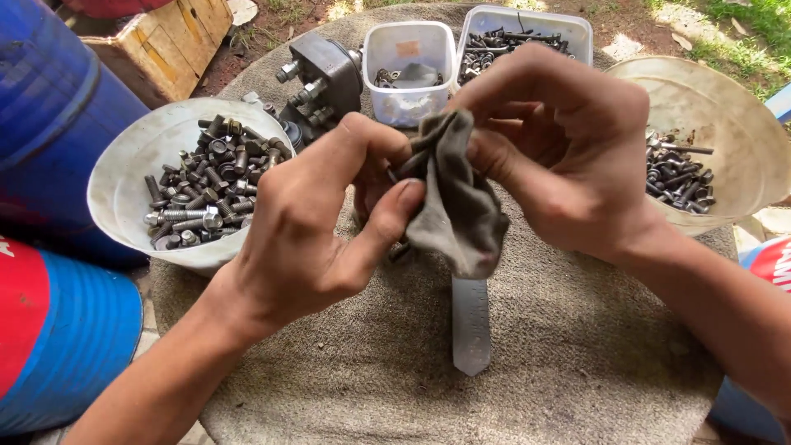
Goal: Cleaning used bolts by scrubbing them with a wire brush and wiping them with a cloth to remove rust or debris.
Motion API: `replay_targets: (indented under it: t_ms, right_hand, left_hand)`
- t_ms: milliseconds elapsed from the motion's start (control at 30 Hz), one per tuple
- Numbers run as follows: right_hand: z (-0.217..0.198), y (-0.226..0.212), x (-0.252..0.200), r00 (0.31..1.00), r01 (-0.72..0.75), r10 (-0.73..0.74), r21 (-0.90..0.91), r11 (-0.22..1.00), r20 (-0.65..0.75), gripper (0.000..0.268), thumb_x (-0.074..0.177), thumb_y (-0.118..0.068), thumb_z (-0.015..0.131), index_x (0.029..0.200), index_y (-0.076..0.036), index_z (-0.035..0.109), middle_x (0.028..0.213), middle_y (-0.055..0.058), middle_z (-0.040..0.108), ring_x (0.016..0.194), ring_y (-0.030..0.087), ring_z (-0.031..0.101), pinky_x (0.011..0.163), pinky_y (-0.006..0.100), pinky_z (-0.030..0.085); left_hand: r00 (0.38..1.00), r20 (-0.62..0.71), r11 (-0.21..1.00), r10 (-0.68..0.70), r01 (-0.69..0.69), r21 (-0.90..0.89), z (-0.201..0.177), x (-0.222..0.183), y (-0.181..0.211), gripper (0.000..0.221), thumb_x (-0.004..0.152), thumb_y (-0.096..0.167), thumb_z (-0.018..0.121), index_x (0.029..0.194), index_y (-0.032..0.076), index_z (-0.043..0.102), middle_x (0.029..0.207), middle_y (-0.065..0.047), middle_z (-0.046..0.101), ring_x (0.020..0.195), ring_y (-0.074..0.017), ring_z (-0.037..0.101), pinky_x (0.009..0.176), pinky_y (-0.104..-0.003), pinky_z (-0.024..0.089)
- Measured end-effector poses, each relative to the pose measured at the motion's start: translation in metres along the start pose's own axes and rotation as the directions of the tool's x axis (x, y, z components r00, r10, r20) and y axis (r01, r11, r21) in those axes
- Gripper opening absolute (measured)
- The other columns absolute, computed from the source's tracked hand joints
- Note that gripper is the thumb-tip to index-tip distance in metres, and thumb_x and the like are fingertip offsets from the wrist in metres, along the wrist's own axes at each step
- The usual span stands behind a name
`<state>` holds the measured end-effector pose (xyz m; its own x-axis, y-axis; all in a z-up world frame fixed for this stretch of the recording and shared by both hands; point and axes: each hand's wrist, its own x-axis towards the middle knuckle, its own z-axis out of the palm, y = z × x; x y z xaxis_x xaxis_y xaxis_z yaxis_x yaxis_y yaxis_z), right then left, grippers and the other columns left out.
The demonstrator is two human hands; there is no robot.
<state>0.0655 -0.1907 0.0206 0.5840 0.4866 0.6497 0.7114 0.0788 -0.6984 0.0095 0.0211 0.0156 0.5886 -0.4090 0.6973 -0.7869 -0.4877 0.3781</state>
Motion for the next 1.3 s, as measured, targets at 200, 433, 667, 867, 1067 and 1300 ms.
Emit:
replay_targets:
  t_ms: [200,433,667,867,1067,1300]
  right_hand:
    - [0.0,-0.002,0.002,0.992,-0.119,0.119,0.011,0.993,0.043,0.02,0.097,0.002,0.069,0.111,0.01,0.057,0.106,0.018,0.066,0.098,0.021,0.069,0.093,0.028,0.064]
    - [-0.001,-0.009,0.003,0.992,-0.11,0.118,-0.137,0.984,0.049,0.017,0.097,0.011,0.072,0.109,0.012,0.061,0.102,0.02,0.069,0.094,0.022,0.071,0.087,0.028,0.065]
    - [-0.006,-0.004,0.004,0.979,0.13,-0.111,-0.103,0.986,0.173,0.014,0.094,0.015,0.062,0.107,0.016,0.058,0.103,0.027,0.065,0.095,0.031,0.07,0.084,0.032,0.066]
    - [-0.003,-0.007,0.004,0.985,-0.013,0.025,-0.074,0.997,0.173,0.022,0.092,0.015,0.062,0.112,0.014,0.056,0.109,0.025,0.062,0.108,0.031,0.066,0.105,0.037,0.062]
    - [0.001,-0.007,0.002,0.981,-0.169,0.182,-0.172,0.97,0.062,0.021,0.092,0.013,0.071,0.11,0.014,0.06,0.103,0.022,0.067,0.098,0.025,0.071,0.097,0.031,0.063]
    - [0.004,-0.005,-0.001,0.992,-0.034,0.05,-0.134,0.99,0.116,0.023,0.089,0.02,0.067,0.109,0.019,0.057,0.101,0.027,0.065,0.098,0.031,0.069,0.104,0.039,0.064]
  left_hand:
    - [0.982,-0.07,0.976,0.175,-0.163,0.146,0.002,-0.004,-0.007,0.011,0.109,-0.001,0.049,0.106,-0.009,0.055,0.093,-0.019,0.063,0.074,-0.0274,0.063,0.067,-0.039,0.058]
    - [0.991,-0.11,0.993,0.073,-0.062,0.1,0.009,-0.006,-0.001,0.011,0.109,0.004,0.047,0.101,-0.001,0.054,0.085,-0.011,0.06,0.069,-0.0209,0.057,0.061,-0.034,0.05]
    - [0.97,-0.031,0.956,-0.24,0.231,-0.181,0.002,0.0,0.009,0.019,0.106,0.02,0.048,0.096,0.008,0.058,0.077,0.001,0.057,0.062,-0.0092,0.048,0.054,-0.025,0.039]
    - [0.992,-0.096,0.989,-0.085,0.072,-0.127,0.009,-0.004,-0.002,0.015,0.108,0.013,0.044,0.097,0.006,0.05,0.078,-0.006,0.059,0.061,-0.0148,0.054,0.052,-0.027,0.047]
    - [0.996,-0.09,0.998,0.003,-0.008,-0.057,0.01,-0.005,-0.003,0.014,0.108,0.01,0.041,0.098,0.003,0.046,0.084,-0.01,0.053,0.065,-0.02,0.052,0.058,-0.033,0.048]
    - [0.961,-0.023,0.935,-0.276,0.262,-0.24,0.003,-0.001,0.007,0.022,0.107,0.022,0.038,0.088,0.011,0.042,0.066,0.0,0.049,0.055,-0.0123,0.046,0.051,-0.03,0.038]
